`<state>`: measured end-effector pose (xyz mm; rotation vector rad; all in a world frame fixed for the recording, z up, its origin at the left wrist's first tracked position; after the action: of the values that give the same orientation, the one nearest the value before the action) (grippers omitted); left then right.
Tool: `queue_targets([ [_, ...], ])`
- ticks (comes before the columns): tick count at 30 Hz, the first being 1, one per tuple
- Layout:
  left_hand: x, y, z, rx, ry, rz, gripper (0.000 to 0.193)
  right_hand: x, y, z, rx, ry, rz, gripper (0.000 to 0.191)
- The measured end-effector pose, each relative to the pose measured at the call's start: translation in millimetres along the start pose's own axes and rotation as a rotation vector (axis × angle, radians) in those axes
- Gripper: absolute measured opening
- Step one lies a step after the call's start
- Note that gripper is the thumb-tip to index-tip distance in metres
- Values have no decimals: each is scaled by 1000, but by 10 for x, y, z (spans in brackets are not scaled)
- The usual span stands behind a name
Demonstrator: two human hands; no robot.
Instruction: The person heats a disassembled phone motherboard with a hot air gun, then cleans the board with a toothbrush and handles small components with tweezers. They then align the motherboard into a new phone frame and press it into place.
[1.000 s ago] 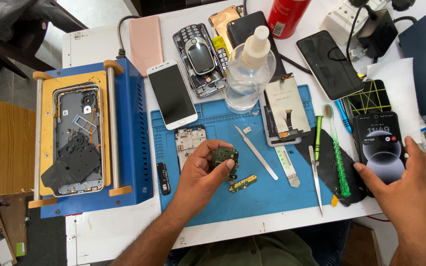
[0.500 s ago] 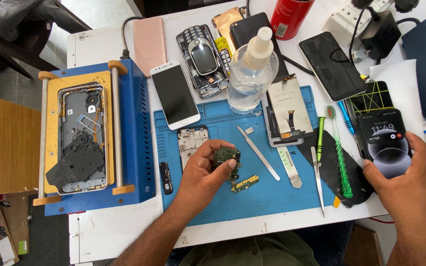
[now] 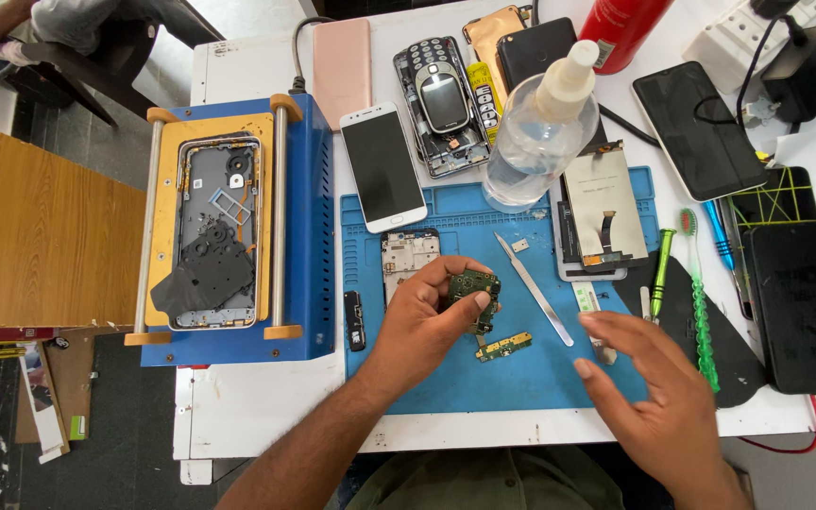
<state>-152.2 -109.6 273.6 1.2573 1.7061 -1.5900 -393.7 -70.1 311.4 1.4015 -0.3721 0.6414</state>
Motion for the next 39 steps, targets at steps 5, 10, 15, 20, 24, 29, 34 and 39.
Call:
queue_targets([
  [5,11,-18,7,8,-10,-56,26,74,-334,343,87,-61,264,34],
  [10,-11,-63,-18,8,-67,26,28,6,-659,520,269,-293,529,24],
  [15,-22,-61,-62,-56,-62,292,27,-46,-747,519,256,-278,505,15],
  [20,-35,-28,-43,50,-178,340,26,-14,-702,542,251,-214,466,13],
  [24,14,-6,-23,92,-141,47,25,6,-563,508,238,-160,296,18],
  [29,-115,146,33,-34,-163,-46,26,41,-379,370,125,67,-2,22],
  [34,-231,199,116,-12,-35,-117,31,145,-208,219,130,138,-134,21],
  [39,-212,222,200,30,22,-198,33,176,79,-62,252,240,50,20],
])
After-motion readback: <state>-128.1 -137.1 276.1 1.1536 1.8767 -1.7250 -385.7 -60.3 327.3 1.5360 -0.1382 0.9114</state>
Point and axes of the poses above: each hand's wrist, its own z-axis towards the middle knuckle, its own y-axis out of the back of the hand, x = y × z, the point moved 3 cm from there along z, towards the middle knuckle, and after that the axes turned 15 degrees about -z, right-handed, at the moved point
